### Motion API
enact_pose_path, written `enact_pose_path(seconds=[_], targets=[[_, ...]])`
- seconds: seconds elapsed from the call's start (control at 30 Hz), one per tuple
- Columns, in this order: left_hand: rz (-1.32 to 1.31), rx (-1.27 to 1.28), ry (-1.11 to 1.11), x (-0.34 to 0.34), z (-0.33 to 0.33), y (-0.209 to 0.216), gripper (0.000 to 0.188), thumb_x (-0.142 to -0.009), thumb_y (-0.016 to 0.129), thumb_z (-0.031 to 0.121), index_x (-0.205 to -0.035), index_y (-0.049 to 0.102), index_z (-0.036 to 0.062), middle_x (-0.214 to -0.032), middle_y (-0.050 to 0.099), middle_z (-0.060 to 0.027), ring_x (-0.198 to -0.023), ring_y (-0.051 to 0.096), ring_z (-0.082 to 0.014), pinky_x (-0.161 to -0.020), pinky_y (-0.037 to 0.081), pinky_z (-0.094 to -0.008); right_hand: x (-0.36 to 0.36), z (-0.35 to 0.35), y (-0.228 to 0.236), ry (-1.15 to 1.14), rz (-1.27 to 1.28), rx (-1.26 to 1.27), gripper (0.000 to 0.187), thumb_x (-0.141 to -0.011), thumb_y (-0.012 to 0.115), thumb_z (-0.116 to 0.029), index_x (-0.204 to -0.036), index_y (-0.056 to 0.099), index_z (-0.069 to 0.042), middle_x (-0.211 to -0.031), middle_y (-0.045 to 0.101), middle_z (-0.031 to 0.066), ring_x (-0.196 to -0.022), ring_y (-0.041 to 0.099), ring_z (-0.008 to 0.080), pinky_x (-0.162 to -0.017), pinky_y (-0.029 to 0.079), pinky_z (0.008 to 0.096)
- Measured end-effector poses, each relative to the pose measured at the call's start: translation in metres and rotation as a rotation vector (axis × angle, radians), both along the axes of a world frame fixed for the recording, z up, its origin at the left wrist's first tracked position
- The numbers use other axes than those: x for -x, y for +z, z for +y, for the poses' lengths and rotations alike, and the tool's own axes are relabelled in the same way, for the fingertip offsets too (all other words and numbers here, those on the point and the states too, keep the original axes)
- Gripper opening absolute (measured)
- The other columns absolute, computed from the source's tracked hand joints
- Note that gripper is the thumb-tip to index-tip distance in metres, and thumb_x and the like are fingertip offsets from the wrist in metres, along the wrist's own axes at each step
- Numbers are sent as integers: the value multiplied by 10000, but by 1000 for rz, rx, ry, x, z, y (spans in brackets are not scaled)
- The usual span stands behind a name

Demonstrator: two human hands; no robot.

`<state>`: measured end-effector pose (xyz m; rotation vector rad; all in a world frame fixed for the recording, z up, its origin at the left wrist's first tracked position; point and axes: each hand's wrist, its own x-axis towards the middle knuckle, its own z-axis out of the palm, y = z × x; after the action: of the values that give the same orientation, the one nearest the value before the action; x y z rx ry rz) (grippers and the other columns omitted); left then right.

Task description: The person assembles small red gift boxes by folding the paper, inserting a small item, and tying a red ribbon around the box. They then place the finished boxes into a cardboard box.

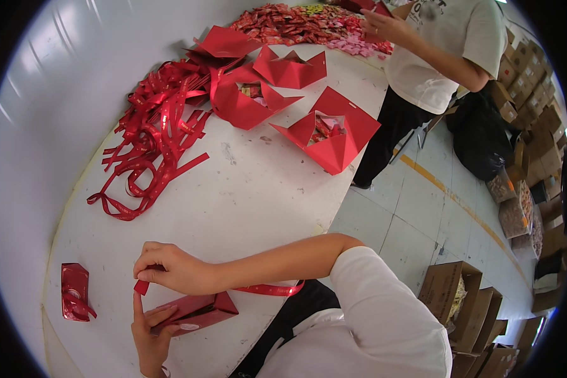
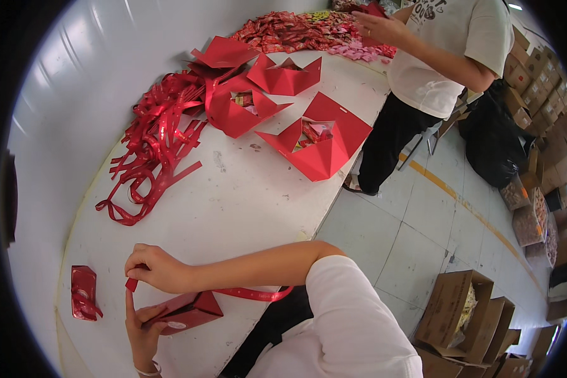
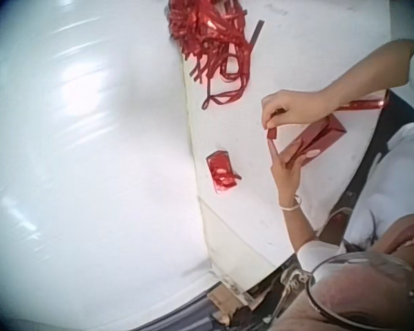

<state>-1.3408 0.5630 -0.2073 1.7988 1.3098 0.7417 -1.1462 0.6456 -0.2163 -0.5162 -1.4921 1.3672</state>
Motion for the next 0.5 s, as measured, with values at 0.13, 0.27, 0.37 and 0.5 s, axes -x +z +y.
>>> enact_pose_path(seconds=[0.13,0.27,0.37,0.5], targets=[[-70,-55,52,-6,-1,-4,803,-645,703,-28,-1357,331,-49,-905,690,-154,-910,648,-285,-851,485,-342,5,-12,-11,-33,30,-218,36,-846,583,-34,-862,595,-4,-865,488,70,-759,494,197,-678,423,301],[123,-15,-56,8,0,-3,459,-647,677,-47,-1094,572,-66,-911,670,-145,-825,635,-211,-768,494,-299,-2,-11,-12,156,-9,-132,20,-822,585,-25,-829,586,-6,-872,496,76,-777,504,204,-674,427,311],[99,-35,32,-4,-2,0,211,-731,636,76,-921,650,-14,-883,663,-112,-832,625,-221,-780,486,-329,-4,-9,-17,246,-161,-38,33,-811,579,-33,-826,592,-6,-867,507,78,-777,509,200,-691,434,315],[144,-153,-69,0,2,5,178,-741,615,53,-904,641,-12,-871,659,-111,-828,629,-219,-782,488,-330,-10,2,-15,445,-341,-42,200,-718,648,-91,-885,656,18,-857,643,140,-755,588,197,-670,471,320]])
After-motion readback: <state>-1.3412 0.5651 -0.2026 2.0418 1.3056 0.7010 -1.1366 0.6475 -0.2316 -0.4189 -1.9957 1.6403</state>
